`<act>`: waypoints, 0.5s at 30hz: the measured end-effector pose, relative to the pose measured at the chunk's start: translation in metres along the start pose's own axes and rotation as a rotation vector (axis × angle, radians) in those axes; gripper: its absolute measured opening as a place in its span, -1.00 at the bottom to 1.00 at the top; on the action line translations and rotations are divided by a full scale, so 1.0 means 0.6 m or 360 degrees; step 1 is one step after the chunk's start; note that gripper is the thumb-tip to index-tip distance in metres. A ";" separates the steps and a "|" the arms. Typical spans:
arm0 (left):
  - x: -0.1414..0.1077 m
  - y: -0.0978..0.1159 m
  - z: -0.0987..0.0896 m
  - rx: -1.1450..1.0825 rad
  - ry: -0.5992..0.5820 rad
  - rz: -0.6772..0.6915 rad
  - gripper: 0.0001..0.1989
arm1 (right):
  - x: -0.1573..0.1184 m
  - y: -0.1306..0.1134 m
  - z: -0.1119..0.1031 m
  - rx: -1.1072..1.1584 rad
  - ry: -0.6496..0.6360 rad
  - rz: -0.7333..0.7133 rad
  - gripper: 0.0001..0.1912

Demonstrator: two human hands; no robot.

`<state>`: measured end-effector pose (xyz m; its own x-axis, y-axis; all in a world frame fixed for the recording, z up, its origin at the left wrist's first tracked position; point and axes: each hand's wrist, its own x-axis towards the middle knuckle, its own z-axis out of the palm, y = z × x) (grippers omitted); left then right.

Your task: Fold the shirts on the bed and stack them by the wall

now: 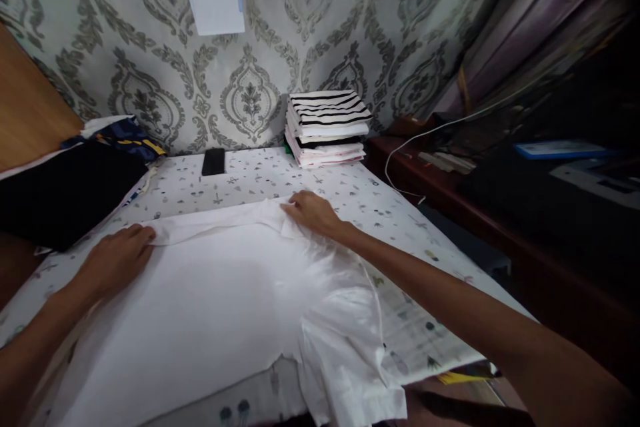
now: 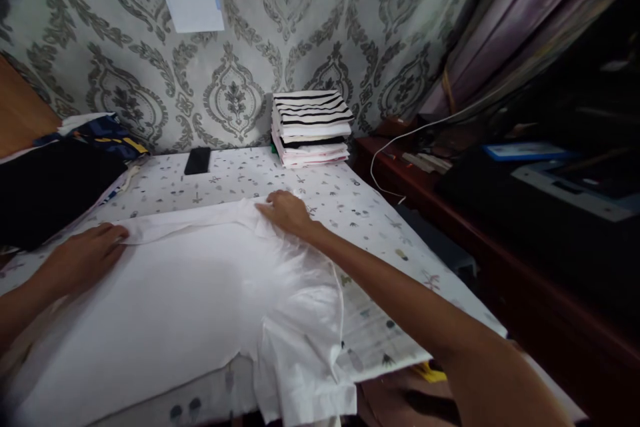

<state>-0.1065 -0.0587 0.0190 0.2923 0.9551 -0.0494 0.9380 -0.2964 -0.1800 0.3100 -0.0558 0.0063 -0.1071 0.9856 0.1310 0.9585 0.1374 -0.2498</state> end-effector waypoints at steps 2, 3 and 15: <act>-0.002 0.005 -0.004 -0.0006 -0.0021 -0.0008 -0.55 | -0.017 -0.035 0.004 -0.0081 -0.0018 -0.0166 -0.46; -0.003 0.005 -0.005 -0.0017 -0.0031 -0.0017 -0.56 | -0.026 -0.048 0.006 -0.0138 0.0012 -0.0226 -0.37; -0.007 0.006 -0.005 -0.0088 -0.0059 -0.0063 -0.59 | -0.085 -0.002 0.027 0.0440 0.0328 -0.0899 -0.51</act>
<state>-0.1040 -0.0637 0.0214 0.2487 0.9653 -0.0800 0.9578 -0.2574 -0.1282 0.3102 -0.1049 -0.0157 -0.4944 0.7191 0.4883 0.6635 0.6751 -0.3224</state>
